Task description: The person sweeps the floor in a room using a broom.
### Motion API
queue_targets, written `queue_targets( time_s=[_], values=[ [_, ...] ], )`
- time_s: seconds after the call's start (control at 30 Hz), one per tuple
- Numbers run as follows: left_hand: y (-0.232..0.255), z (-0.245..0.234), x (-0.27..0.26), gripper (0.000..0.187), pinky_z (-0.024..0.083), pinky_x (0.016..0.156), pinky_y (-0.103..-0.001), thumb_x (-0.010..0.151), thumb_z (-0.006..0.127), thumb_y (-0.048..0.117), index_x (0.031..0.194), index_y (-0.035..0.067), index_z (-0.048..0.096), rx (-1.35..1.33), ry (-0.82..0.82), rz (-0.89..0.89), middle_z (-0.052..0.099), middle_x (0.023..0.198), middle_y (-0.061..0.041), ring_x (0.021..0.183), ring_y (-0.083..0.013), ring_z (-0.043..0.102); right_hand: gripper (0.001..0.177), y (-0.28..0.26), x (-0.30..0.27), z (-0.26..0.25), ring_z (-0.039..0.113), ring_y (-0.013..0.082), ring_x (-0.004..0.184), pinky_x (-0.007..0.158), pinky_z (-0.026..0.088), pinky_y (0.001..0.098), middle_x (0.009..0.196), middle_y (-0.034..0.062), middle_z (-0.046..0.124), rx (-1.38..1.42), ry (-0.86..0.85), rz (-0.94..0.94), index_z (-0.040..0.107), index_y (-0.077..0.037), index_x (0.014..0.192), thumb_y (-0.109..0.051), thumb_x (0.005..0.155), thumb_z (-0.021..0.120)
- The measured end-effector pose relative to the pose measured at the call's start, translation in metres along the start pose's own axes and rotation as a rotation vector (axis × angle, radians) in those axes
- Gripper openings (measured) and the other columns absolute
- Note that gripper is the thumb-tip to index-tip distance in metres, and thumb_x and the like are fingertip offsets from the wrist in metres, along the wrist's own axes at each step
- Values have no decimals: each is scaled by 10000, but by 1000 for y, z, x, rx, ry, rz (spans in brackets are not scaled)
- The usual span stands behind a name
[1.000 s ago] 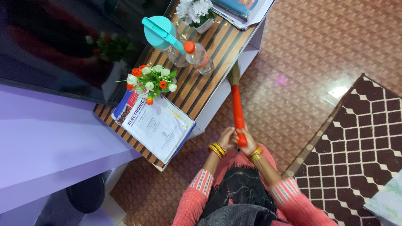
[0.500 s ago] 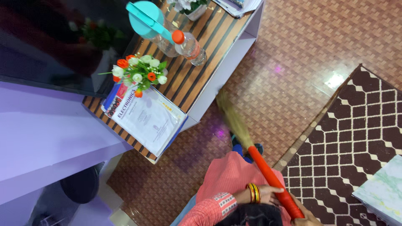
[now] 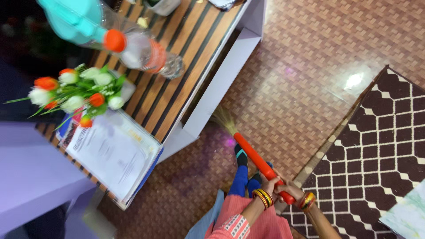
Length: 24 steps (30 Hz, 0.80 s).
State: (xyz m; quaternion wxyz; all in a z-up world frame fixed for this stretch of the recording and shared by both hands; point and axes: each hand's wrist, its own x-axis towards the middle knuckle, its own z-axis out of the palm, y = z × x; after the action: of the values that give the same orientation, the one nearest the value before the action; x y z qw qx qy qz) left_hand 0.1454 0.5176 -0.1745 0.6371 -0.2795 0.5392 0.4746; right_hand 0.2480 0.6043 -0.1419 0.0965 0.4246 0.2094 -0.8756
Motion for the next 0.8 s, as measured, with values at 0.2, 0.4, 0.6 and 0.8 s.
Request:
queue_targets(
  time_s=[0.2,0.4,0.6,0.8],
  values=[
    [-50,18,61,1313,670,780,-428,821,779,55,1561,354,-263,60,93,225,631,1343,-186,1021,-291,729,1016,28,10,-61,561,194,415,398,497,330,671,127,642,123,35,9,213,-311,1637,5,772,644],
    [-64,8,117,1234,645,763,-420,859,752,173,1634,296,-199,441,153,367,630,1363,-239,1003,-340,728,941,47,53,-99,548,154,418,394,483,292,683,88,622,324,22,-107,226,-245,1603,21,776,588],
    [-4,58,160,1168,629,536,-391,852,717,227,1607,275,-172,465,146,443,497,1416,-200,862,-375,742,873,34,128,-162,591,142,474,405,507,272,789,81,682,328,106,-140,234,-228,1582,18,805,548],
    [60,88,170,1199,582,468,-424,808,660,289,1584,253,-254,743,159,328,629,1214,-272,674,-413,684,795,28,172,-171,603,102,533,459,552,264,817,58,630,510,-98,-418,283,-207,1634,-24,911,558]
  ],
)
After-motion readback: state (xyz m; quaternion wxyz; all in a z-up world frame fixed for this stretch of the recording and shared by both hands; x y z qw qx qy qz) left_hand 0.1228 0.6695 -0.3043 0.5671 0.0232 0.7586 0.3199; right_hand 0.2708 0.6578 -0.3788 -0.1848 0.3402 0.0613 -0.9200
